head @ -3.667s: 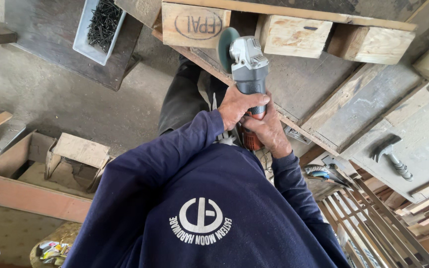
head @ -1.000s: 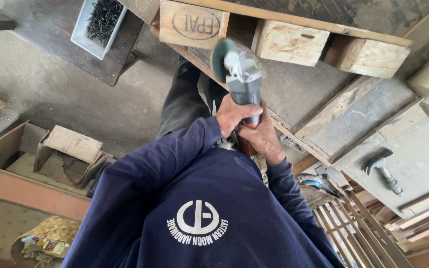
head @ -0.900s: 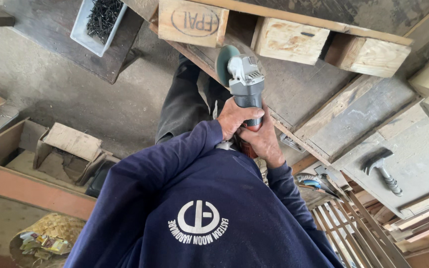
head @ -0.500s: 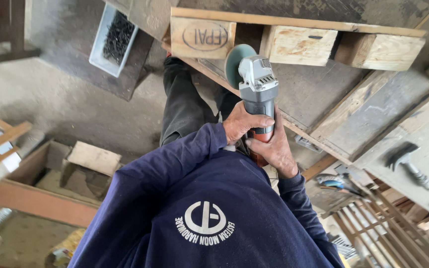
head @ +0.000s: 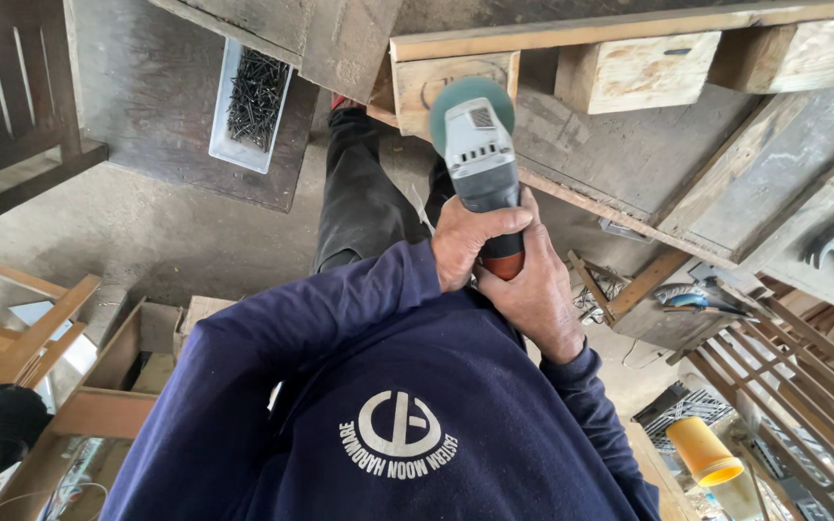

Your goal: The person uses an angle grinder to smooth the edges and surfaces of a wooden block. They hold the block with one hand and operate the grinder with the other, moving the tool along the wood to remove material and create sparks.

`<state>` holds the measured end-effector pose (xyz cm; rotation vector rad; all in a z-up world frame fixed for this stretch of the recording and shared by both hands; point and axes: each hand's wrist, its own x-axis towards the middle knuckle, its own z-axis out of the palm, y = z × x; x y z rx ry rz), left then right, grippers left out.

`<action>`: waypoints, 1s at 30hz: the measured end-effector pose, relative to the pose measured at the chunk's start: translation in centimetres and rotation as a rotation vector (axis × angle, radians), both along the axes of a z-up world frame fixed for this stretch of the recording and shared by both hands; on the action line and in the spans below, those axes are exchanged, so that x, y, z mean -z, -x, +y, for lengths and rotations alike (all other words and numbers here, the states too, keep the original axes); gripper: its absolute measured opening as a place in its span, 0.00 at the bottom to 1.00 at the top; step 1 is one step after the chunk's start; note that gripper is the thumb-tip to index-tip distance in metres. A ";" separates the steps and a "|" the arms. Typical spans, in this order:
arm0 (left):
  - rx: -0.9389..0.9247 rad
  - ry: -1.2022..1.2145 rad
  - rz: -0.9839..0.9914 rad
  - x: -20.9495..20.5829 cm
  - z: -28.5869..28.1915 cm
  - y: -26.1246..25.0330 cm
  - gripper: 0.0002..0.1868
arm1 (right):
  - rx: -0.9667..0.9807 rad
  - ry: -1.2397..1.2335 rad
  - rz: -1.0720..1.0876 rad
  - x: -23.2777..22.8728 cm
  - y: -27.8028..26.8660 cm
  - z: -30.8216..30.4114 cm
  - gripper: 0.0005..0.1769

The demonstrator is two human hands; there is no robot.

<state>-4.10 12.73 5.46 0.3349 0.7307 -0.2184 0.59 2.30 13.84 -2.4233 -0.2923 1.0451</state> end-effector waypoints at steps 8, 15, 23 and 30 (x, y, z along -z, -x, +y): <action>-0.105 0.040 -0.068 -1.5 3.1 1.3 0.17 | -0.178 0.044 -0.021 -0.4 0.3 2.2 0.57; -0.081 0.037 -0.077 -0.7 2.3 1.5 0.16 | -0.145 -0.047 -0.018 -0.1 0.3 1.4 0.59; -0.030 0.013 0.026 -0.8 0.4 0.8 0.14 | 0.004 0.009 0.103 -0.6 0.3 0.2 0.60; 0.032 -0.010 0.065 -1.4 -0.6 0.4 0.14 | 0.086 0.003 0.182 -1.3 0.5 -0.6 0.62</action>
